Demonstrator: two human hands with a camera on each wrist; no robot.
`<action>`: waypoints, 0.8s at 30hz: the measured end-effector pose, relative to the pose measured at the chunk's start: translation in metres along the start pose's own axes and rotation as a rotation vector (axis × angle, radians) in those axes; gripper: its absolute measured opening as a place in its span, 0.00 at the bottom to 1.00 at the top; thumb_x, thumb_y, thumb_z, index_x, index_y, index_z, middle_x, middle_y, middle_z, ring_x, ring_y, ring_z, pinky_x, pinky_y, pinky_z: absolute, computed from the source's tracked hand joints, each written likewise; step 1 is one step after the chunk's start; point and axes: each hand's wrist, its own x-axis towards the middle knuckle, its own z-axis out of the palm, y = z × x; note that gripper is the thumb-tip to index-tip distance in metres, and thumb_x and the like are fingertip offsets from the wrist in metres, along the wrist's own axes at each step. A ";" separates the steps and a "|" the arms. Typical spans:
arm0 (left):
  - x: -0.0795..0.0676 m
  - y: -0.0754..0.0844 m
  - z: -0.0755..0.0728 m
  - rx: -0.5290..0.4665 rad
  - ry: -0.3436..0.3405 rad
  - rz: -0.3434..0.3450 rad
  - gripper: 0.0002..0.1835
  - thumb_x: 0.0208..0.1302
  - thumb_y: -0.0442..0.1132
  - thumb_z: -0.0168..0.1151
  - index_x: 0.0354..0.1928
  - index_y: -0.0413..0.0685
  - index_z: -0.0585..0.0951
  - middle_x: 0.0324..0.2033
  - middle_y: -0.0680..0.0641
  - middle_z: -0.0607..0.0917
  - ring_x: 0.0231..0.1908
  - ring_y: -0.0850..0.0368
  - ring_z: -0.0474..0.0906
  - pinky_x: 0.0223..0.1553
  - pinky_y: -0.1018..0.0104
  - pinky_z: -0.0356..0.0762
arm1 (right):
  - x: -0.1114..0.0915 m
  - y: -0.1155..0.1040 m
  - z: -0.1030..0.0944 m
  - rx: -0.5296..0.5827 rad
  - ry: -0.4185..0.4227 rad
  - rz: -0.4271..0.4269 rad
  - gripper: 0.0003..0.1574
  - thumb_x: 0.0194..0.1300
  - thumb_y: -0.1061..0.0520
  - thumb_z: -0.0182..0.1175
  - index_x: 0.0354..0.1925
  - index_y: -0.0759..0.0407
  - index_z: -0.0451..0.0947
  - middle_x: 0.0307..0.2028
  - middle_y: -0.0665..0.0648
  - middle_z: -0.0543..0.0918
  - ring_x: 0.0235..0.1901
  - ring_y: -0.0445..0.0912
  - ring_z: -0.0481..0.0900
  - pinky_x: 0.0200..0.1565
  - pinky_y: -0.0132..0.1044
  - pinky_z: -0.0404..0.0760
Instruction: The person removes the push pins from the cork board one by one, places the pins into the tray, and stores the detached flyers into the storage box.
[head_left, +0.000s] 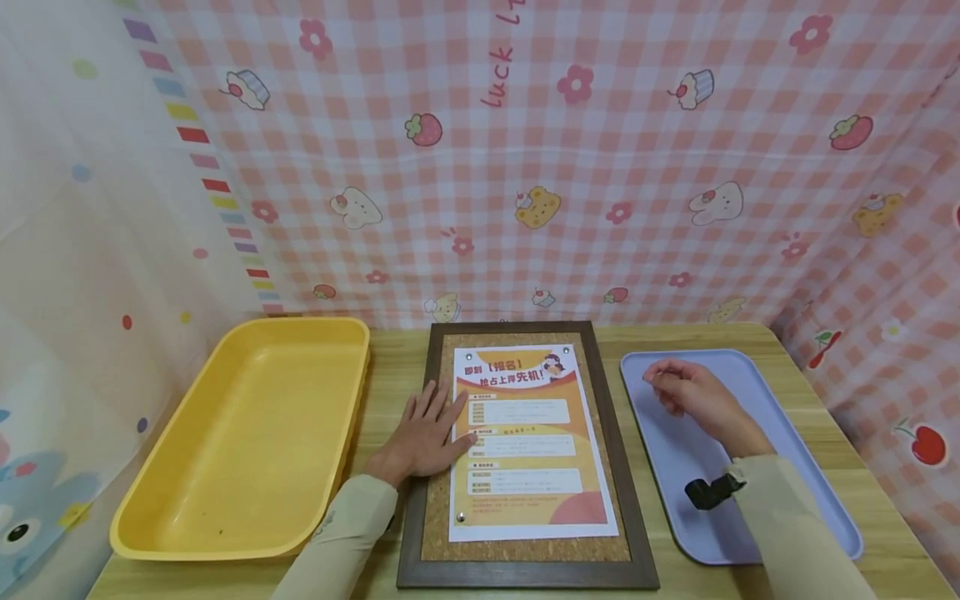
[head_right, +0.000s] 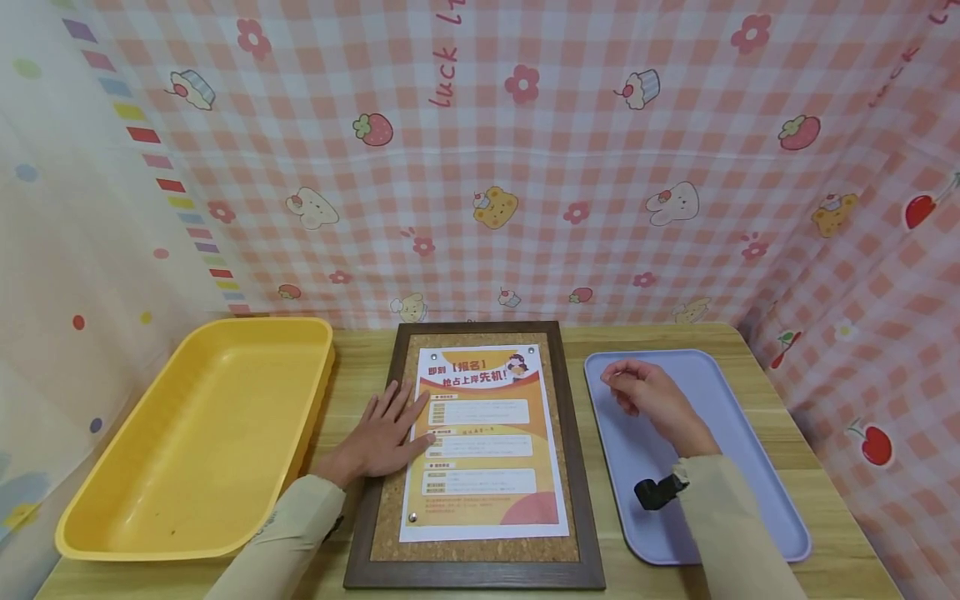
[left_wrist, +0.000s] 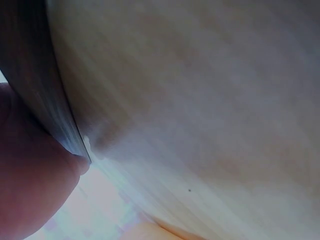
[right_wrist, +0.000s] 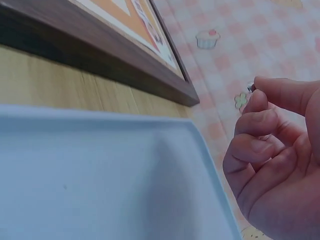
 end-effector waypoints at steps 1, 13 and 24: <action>0.000 0.000 0.000 0.000 -0.001 -0.001 0.39 0.68 0.65 0.38 0.74 0.56 0.46 0.73 0.44 0.41 0.72 0.44 0.30 0.68 0.44 0.34 | 0.001 0.001 -0.001 0.010 0.008 0.004 0.16 0.69 0.54 0.52 0.42 0.68 0.71 0.21 0.50 0.70 0.19 0.40 0.67 0.22 0.34 0.68; 0.003 -0.002 0.002 -0.005 -0.010 0.002 0.39 0.67 0.65 0.38 0.74 0.56 0.46 0.73 0.44 0.40 0.72 0.44 0.30 0.68 0.43 0.35 | 0.013 0.012 -0.015 0.052 0.086 0.082 0.16 0.69 0.55 0.52 0.44 0.69 0.72 0.19 0.47 0.71 0.19 0.39 0.67 0.22 0.32 0.67; 0.002 -0.001 0.000 0.009 -0.009 -0.003 0.39 0.67 0.66 0.37 0.74 0.57 0.45 0.73 0.45 0.39 0.72 0.45 0.30 0.68 0.43 0.35 | 0.023 0.026 -0.021 0.045 0.126 0.137 0.13 0.69 0.54 0.52 0.42 0.63 0.74 0.19 0.45 0.72 0.17 0.36 0.66 0.20 0.31 0.66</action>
